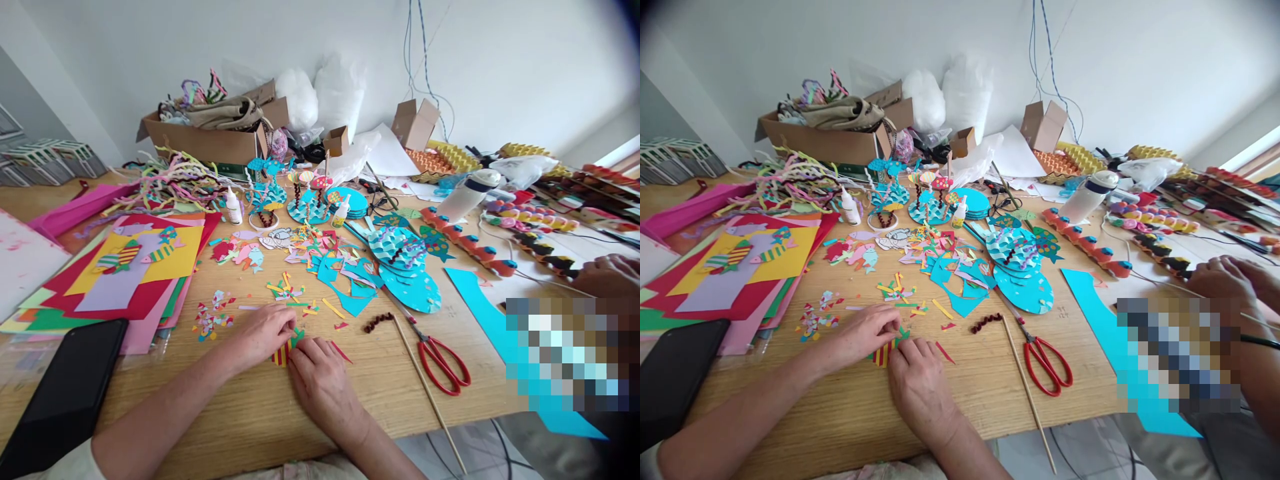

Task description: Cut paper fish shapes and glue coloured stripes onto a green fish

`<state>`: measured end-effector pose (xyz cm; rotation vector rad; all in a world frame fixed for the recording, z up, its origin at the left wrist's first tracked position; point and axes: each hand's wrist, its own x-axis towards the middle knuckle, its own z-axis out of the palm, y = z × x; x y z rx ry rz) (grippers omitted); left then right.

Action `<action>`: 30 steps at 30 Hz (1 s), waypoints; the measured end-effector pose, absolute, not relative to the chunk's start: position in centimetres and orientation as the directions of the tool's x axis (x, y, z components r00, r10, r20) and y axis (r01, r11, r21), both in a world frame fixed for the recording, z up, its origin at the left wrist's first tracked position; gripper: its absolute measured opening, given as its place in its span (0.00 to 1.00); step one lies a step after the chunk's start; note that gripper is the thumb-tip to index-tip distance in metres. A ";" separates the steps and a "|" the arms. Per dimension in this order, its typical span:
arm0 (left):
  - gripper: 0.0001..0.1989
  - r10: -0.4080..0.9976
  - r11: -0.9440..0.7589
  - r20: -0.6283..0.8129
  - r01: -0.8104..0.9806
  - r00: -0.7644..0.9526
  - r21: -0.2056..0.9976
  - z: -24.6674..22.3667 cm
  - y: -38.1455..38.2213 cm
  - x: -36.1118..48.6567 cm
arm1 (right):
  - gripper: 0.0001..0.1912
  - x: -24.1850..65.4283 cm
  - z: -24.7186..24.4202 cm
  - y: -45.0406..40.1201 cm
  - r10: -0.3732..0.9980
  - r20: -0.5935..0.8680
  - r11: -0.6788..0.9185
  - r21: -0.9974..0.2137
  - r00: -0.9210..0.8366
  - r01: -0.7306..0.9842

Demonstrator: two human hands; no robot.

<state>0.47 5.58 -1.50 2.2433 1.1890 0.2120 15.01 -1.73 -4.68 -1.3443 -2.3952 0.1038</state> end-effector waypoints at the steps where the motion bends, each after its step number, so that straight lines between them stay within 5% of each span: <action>1: 0.07 0.799 -0.430 -0.127 0.705 0.588 0.563 -1.5 5.6 0.5 | 0.07 15.0 -4.6 -1.7 0.833 0.301 0.540 -0.260 -0.464 0.801; 9: 0.08 0.802 -0.440 -0.097 0.693 0.589 0.572 -2.4 5.5 0.4 | 0.09 15.9 -3.4 -2.5 0.850 0.293 0.526 -0.423 -0.438 0.738; 14: 0.08 0.823 -0.426 -0.061 0.685 0.565 0.591 -1.7 6.1 -0.3 | 0.10 21.3 -1.4 -3.0 0.931 0.306 0.333 -0.495 -0.198 0.802; 21: 0.10 0.782 -0.550 0.049 0.650 0.622 0.525 -0.4 4.6 -1.3 | 0.08 29.7 0.5 -4.4 0.943 -0.192 -0.285 -0.044 0.272 0.958; 30: 0.18 0.675 -0.730 0.190 0.608 0.713 0.312 -2.2 2.2 -1.7 | 0.11 30.0 -0.3 -3.9 0.887 -0.352 -0.297 0.061 0.299 0.953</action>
